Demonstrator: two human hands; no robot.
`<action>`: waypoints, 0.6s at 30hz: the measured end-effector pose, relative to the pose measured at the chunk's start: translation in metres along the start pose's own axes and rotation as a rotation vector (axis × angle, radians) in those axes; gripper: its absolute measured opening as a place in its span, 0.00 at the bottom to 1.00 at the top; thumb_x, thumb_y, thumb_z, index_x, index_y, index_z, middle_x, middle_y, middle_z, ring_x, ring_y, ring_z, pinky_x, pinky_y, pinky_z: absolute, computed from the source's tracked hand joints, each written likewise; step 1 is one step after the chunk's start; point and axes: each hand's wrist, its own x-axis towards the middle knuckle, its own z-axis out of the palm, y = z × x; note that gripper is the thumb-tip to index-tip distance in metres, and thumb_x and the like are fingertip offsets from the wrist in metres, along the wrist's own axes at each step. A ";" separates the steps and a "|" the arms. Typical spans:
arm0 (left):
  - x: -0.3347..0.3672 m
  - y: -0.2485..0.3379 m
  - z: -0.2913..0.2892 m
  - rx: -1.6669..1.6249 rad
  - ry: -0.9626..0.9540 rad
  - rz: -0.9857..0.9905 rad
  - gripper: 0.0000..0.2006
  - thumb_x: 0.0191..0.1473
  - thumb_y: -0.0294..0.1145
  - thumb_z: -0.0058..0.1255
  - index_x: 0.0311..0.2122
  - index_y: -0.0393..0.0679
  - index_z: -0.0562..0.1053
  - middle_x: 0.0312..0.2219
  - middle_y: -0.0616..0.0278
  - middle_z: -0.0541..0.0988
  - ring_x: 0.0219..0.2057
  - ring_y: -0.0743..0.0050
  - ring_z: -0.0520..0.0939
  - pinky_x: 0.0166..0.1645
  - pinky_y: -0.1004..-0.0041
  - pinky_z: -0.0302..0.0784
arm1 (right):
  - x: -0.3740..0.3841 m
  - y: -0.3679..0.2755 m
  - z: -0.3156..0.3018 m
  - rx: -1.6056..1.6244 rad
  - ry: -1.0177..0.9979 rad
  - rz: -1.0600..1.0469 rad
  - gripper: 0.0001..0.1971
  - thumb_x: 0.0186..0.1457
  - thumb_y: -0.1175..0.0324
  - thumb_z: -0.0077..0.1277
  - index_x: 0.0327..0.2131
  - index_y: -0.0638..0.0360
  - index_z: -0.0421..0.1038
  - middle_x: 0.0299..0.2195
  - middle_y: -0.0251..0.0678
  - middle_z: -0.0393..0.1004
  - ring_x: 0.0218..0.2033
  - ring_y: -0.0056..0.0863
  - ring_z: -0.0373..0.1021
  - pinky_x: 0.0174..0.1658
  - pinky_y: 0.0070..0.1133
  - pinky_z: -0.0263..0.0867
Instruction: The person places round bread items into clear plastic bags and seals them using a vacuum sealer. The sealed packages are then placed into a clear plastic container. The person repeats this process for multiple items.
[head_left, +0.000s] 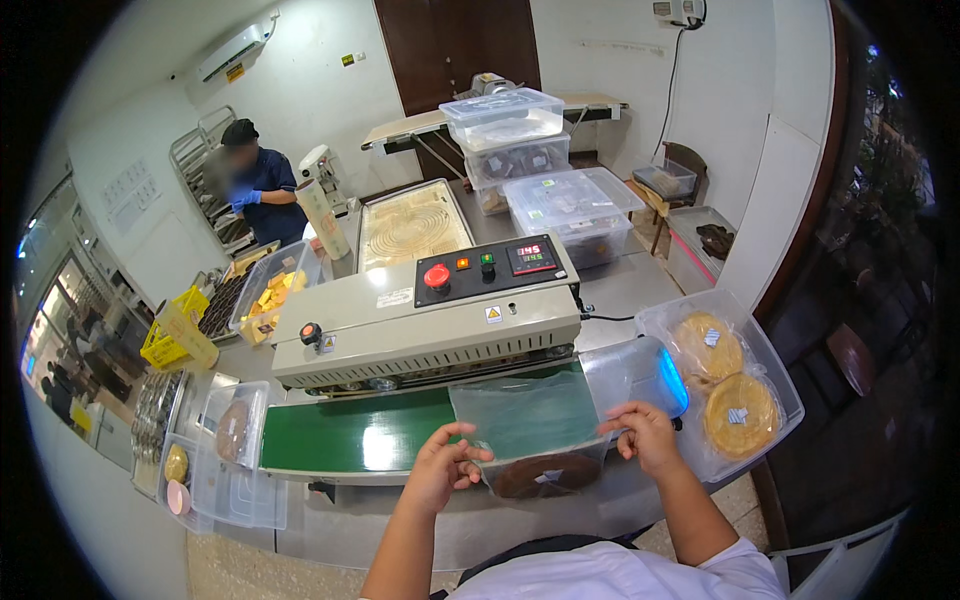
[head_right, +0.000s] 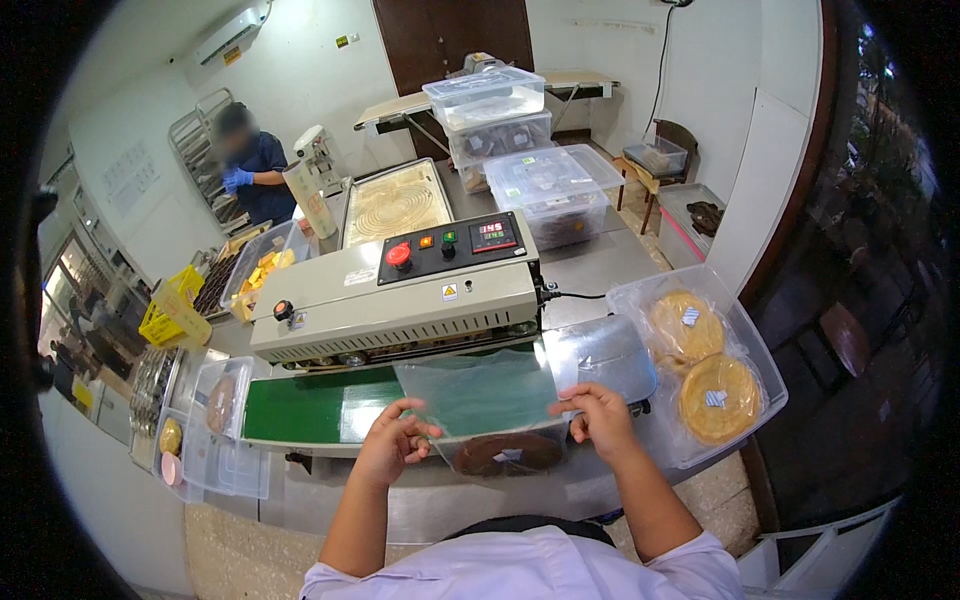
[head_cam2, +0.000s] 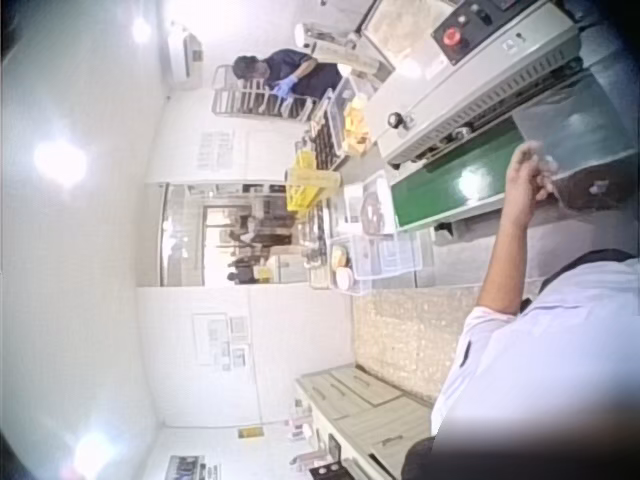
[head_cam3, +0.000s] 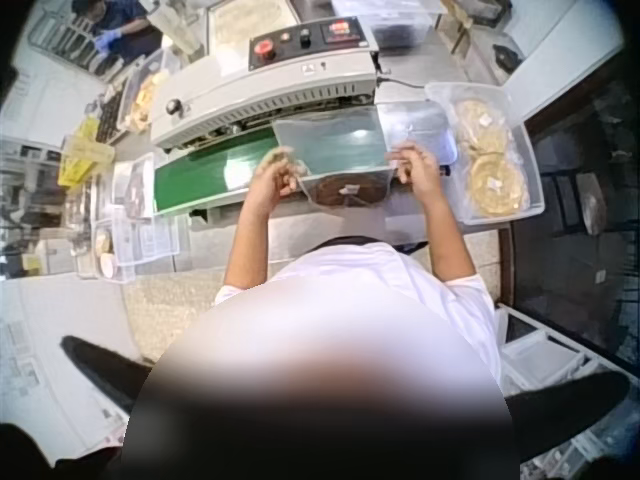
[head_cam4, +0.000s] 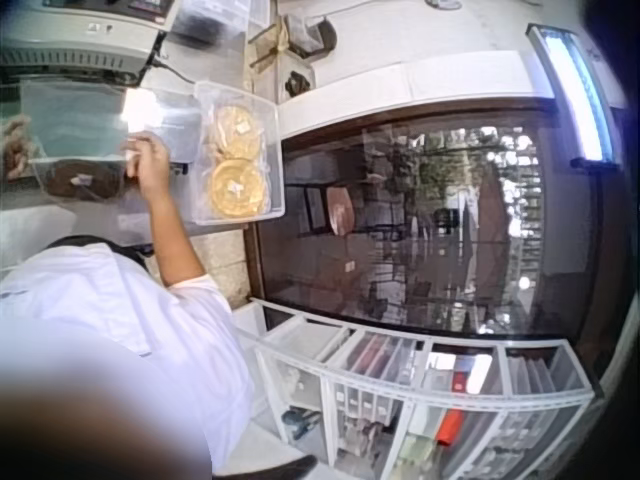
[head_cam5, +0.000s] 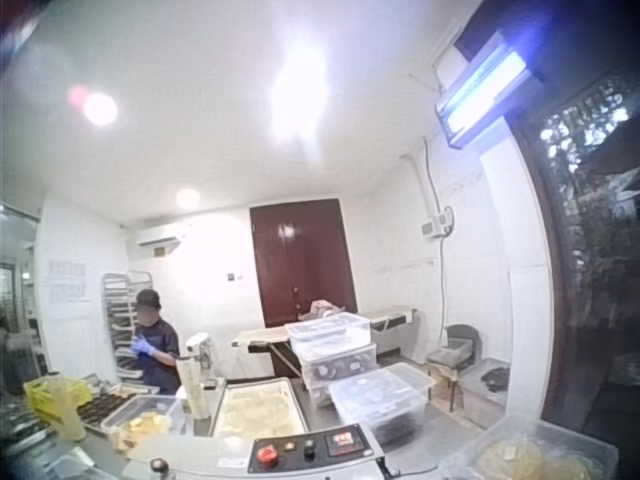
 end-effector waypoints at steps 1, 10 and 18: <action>0.001 0.003 0.000 -0.089 -0.053 -0.023 0.16 0.55 0.45 0.35 0.34 0.44 0.69 0.23 0.55 0.76 0.15 0.82 0.70 0.16 0.85 0.58 | 0.001 -0.003 0.000 0.120 0.003 0.013 0.07 0.52 0.71 0.44 0.29 0.65 0.68 0.22 0.46 0.73 0.11 0.16 0.61 0.13 0.10 0.55; 0.016 0.012 -0.005 -0.020 0.011 -0.087 0.10 0.51 0.38 0.46 0.31 0.41 0.68 0.25 0.54 0.77 0.12 0.87 0.65 0.13 0.89 0.56 | 0.008 -0.007 -0.007 0.000 0.041 0.051 0.06 0.46 0.72 0.49 0.29 0.63 0.67 0.22 0.41 0.74 0.12 0.13 0.62 0.13 0.10 0.54; 0.020 0.007 0.001 0.007 0.185 0.122 0.12 0.44 0.22 0.54 0.35 0.42 0.66 0.27 0.60 0.78 0.16 0.91 0.68 0.15 0.89 0.55 | 0.010 -0.001 -0.010 -0.125 0.092 -0.143 0.11 0.41 0.80 0.54 0.32 0.61 0.67 0.24 0.35 0.74 0.18 0.12 0.63 0.21 0.08 0.58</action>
